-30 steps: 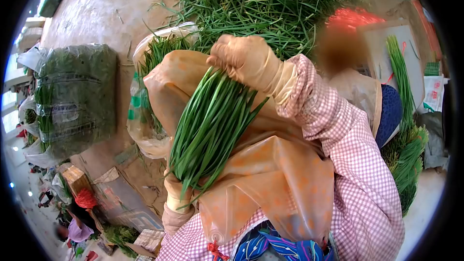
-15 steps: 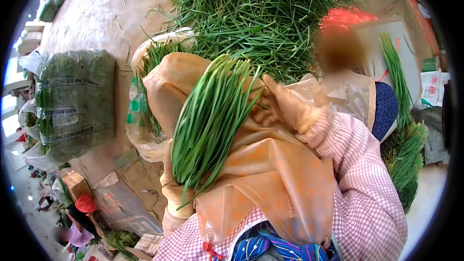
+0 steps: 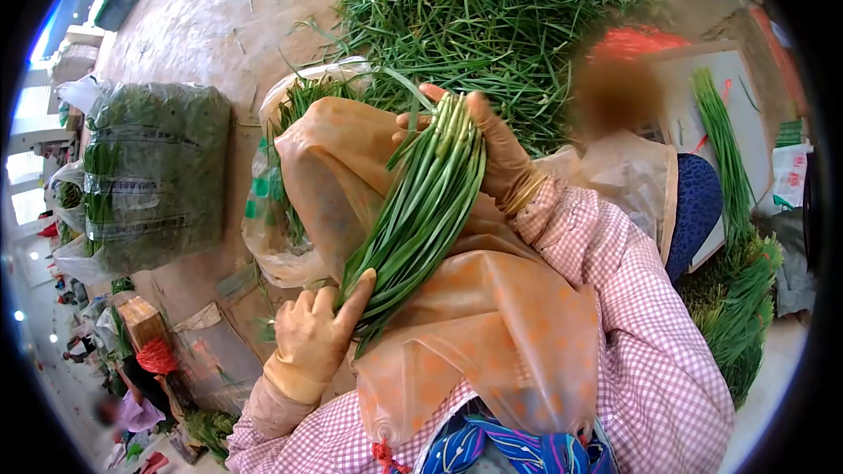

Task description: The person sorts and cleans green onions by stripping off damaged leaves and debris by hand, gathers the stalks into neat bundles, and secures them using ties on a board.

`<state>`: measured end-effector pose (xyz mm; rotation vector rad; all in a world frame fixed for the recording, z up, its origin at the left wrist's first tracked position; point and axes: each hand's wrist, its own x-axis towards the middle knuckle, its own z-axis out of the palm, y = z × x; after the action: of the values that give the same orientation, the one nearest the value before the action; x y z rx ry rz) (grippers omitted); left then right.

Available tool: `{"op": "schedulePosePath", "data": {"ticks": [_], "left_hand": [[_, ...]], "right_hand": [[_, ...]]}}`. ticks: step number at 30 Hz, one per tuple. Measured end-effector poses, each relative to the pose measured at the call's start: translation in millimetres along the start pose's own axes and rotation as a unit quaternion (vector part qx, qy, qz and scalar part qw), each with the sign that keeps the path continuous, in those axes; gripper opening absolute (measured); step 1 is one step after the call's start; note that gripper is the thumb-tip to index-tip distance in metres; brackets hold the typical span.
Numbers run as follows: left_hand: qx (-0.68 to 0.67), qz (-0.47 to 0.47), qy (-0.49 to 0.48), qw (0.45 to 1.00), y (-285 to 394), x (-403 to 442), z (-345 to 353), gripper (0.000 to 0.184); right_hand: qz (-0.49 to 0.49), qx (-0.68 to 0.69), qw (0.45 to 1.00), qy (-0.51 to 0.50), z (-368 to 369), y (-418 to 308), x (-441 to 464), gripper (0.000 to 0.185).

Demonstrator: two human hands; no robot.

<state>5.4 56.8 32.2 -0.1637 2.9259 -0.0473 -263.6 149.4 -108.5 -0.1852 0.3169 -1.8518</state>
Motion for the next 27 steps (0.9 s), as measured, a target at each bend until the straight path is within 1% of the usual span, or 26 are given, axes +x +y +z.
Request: {"op": "schedulePosePath", "data": {"ticks": [1,2,3,5,7,8,9,10,11,12,13,14,15,17,18,19,20,21,22,23,24,25,27], "left_hand": [[-0.035,0.008,-0.020,0.999,2,1,0,0.058],[-0.079,0.012,-0.068,0.994,4,0,-5,0.062],[-0.081,0.013,-0.067,0.994,1,1,-18,0.062],[-0.256,0.048,-0.151,0.954,-14,2,-52,0.062],[-0.389,0.093,-0.143,0.905,-49,8,-76,0.063],[-0.454,0.009,-0.012,0.891,-52,2,-79,0.063],[-0.539,-0.050,0.063,0.838,-55,6,-79,0.063],[-0.614,-0.093,0.149,0.770,-59,9,-79,0.063],[-0.710,-0.110,0.175,0.674,-70,30,-76,0.063],[-0.720,-0.134,0.145,0.666,-64,51,-75,0.065],[-0.738,-0.126,0.087,0.657,-54,71,-63,0.068],[-0.751,-0.119,0.028,0.648,-45,91,-52,0.072],[-0.766,-0.079,-0.061,0.635,-38,105,-28,0.076],[-0.857,-0.030,-0.080,0.508,1,119,-17,0.084],[-0.862,-0.034,-0.134,0.487,6,124,-10,0.084],[-0.865,-0.038,-0.187,0.464,9,127,-2,0.084],[-0.868,-0.037,-0.190,0.458,13,128,4,0.080],[-0.870,-0.037,-0.191,0.452,15,129,8,0.080],[-0.873,-0.038,-0.190,0.448,17,130,11,0.077],[-0.874,-0.039,-0.188,0.446,18,130,14,0.073],[-0.866,-0.047,-0.192,0.460,18,130,18,0.065],[-0.866,-0.048,-0.193,0.459,19,130,21,0.065],[-0.869,-0.069,-0.184,0.454,22,130,24,0.068]], "right_hand": [[-0.010,-0.009,1.000,0.023,-4,4,0,0.068],[-0.013,-0.009,1.000,0.018,-3,4,-1,0.064],[-0.016,-0.008,1.000,0.011,2,2,-2,0.060],[-0.018,-0.014,1.000,0.015,16,-1,-5,0.060],[-0.017,-0.019,1.000,0.014,26,0,-6,0.060],[-0.028,-0.031,0.999,0.014,30,-1,-6,0.061],[-0.040,-0.044,0.998,0.014,34,-1,-7,0.062],[-0.044,-0.059,0.997,0.017,40,-1,-7,0.061],[-0.042,-0.063,0.997,0.015,42,1,-7,0.061],[-0.054,-0.066,0.996,0.010,44,2,-7,0.057],[-0.065,-0.070,0.995,0.006,46,3,-7,0.053],[-0.063,-0.078,0.995,0.011,52,1,-9,0.053],[-0.061,-0.083,0.995,0.012,58,-1,-12,0.053],[-0.068,-0.084,0.994,0.019,65,-4,-17,0.053],[-0.069,-0.118,0.990,0.015,63,-8,-19,0.049],[-0.069,-0.120,0.990,0.022,65,-13,-20,0.049],[-0.065,-0.083,0.994,0.027,69,-19,-21,0.046],[-0.061,-0.045,0.997,0.031,69,-23,-20,0.043],[-0.067,-0.053,0.996,0.019,60,-31,-17,0.039],[-0.044,-0.077,0.995,0.036,47,-39,-12,0.038],[-0.048,-0.130,0.988,0.070,43,-46,-6,0.038],[-0.053,-0.182,0.976,0.103,40,-52,-2,0.039],[-0.096,-0.288,0.942,0.143,53,-85,1,0.034]]}}
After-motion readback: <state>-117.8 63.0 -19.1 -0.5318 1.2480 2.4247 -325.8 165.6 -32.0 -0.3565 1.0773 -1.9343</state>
